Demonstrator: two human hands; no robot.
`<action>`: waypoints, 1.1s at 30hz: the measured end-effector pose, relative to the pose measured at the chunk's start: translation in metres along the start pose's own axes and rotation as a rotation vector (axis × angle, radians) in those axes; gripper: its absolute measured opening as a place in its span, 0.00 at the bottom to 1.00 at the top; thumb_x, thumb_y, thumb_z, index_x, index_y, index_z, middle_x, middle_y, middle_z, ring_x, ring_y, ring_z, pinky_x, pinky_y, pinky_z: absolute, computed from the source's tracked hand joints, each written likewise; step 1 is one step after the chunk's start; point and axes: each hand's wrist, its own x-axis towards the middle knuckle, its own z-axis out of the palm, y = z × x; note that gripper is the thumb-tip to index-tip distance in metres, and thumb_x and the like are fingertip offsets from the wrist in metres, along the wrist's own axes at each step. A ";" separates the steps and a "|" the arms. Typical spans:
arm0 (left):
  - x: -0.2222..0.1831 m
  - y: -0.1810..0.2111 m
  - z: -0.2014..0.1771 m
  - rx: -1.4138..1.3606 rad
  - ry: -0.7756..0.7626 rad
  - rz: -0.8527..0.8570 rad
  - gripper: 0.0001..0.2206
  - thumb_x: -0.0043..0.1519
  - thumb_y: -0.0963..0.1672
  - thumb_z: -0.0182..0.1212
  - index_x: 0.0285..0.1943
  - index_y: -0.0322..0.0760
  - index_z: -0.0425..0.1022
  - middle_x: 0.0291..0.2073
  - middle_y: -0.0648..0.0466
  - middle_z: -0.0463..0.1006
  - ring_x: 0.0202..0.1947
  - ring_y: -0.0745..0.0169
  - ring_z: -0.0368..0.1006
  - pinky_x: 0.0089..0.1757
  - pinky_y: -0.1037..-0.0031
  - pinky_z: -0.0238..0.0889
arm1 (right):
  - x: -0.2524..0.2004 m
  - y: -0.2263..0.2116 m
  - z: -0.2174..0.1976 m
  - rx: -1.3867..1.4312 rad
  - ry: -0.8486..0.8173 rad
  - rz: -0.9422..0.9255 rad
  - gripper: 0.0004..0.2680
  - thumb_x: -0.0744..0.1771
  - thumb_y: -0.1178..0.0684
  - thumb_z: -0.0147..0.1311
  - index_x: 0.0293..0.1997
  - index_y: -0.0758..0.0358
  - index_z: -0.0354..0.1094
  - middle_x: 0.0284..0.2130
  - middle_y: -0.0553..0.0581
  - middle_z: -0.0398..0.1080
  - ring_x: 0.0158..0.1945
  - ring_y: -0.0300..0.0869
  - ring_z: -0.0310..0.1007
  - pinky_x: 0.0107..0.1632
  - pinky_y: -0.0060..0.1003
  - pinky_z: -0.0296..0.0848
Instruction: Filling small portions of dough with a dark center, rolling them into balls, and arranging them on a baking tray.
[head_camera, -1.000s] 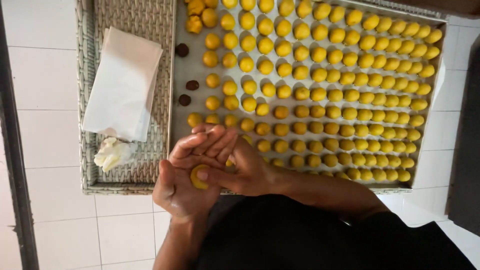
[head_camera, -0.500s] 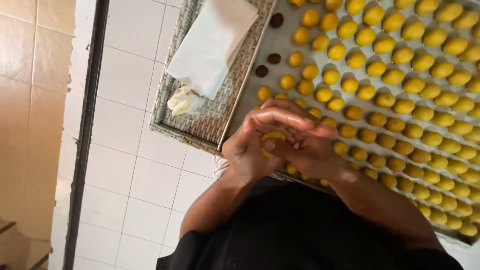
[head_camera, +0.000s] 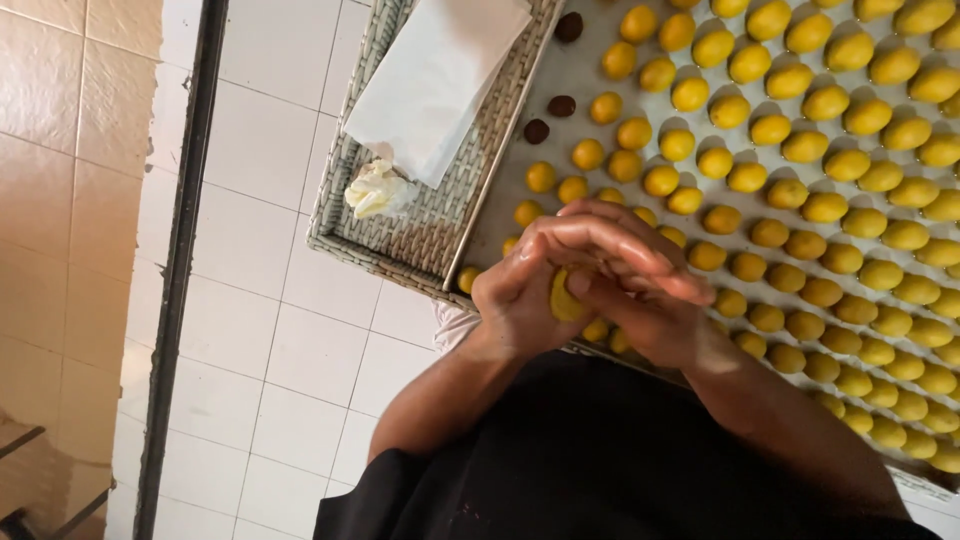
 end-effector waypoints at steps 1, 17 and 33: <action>0.000 0.002 0.003 0.001 -0.002 0.000 0.29 0.69 0.53 0.48 0.56 0.17 0.76 0.51 0.24 0.77 0.56 0.27 0.76 0.61 0.51 0.73 | -0.001 0.000 0.001 0.000 0.000 -0.002 0.19 0.67 0.57 0.54 0.66 0.66 0.57 0.55 0.60 0.70 0.61 0.47 0.75 0.64 0.39 0.75; -0.004 0.009 0.005 -0.049 0.095 -0.012 0.31 0.65 0.56 0.48 0.45 0.17 0.78 0.40 0.25 0.78 0.44 0.27 0.77 0.51 0.50 0.72 | 0.001 -0.002 0.010 -0.011 0.004 -0.005 0.27 0.62 0.50 0.64 0.66 0.67 0.57 0.58 0.56 0.67 0.61 0.41 0.71 0.61 0.34 0.73; -0.005 0.015 0.010 0.074 0.094 -0.057 0.23 0.65 0.51 0.54 0.45 0.19 0.79 0.39 0.25 0.78 0.45 0.31 0.78 0.53 0.54 0.73 | 0.004 -0.005 0.016 -0.008 0.066 -0.037 0.19 0.64 0.63 0.61 0.61 0.67 0.61 0.53 0.60 0.73 0.57 0.44 0.77 0.59 0.35 0.79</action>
